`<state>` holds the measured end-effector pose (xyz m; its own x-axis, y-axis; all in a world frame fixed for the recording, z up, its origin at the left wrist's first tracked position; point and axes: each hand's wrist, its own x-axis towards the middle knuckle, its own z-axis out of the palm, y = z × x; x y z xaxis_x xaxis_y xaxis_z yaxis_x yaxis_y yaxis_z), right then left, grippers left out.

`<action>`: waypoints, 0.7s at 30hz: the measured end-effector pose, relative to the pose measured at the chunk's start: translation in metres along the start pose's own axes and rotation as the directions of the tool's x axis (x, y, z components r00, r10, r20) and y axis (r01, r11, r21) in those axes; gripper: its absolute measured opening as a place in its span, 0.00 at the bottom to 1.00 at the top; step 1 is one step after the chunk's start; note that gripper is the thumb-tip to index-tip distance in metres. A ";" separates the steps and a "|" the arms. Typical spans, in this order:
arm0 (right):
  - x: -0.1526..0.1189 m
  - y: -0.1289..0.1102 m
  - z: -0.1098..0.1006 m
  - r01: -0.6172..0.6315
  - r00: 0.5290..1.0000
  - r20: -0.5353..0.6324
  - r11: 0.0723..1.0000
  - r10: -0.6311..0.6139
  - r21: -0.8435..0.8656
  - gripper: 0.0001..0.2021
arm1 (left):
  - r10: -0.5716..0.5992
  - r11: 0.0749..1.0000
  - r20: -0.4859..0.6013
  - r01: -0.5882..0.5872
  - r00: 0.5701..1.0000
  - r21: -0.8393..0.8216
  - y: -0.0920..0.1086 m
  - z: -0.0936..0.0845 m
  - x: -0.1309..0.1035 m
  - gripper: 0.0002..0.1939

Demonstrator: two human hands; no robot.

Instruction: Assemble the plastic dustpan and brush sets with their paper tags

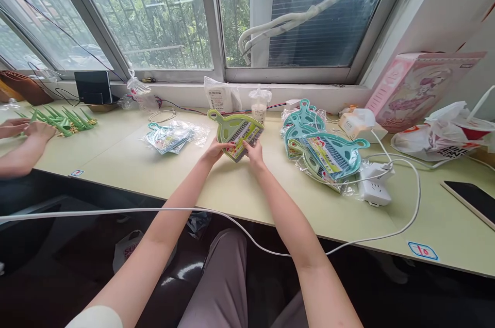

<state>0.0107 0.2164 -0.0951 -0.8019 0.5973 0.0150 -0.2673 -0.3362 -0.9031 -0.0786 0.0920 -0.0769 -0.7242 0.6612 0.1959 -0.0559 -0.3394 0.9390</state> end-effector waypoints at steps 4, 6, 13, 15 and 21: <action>0.000 -0.004 -0.003 -0.047 0.993 -0.101 0.994 0.058 0.104 0.15 | -0.039 0.986 0.066 0.027 0.997 0.167 0.000 -0.008 0.006 0.32; 0.002 -0.008 -0.009 -0.055 0.987 -0.143 0.993 0.070 0.108 0.14 | 0.006 0.903 -0.048 0.016 0.999 0.430 0.000 -0.015 0.009 0.24; 0.009 -0.017 -0.028 -0.061 0.964 -0.255 0.995 0.080 0.081 0.14 | 0.197 0.187 -0.442 0.409 0.875 0.893 -0.006 -0.039 0.003 0.29; 0.011 -0.018 -0.030 -0.060 0.958 -0.275 0.995 0.078 0.075 0.15 | 0.120 0.081 -0.391 0.384 0.912 0.920 -0.007 -0.036 0.001 0.27; 0.016 -0.019 -0.035 -0.045 0.956 -0.289 0.999 0.051 0.028 0.14 | 0.108 0.038 -0.150 0.146 0.983 0.988 0.000 -0.020 0.002 0.23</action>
<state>0.0222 0.2577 -0.0930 -0.6256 0.7644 -0.1560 -0.2457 -0.3828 -0.8906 -0.0941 0.0800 -0.0825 -0.8207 0.5130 0.2515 0.5712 0.7454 0.3437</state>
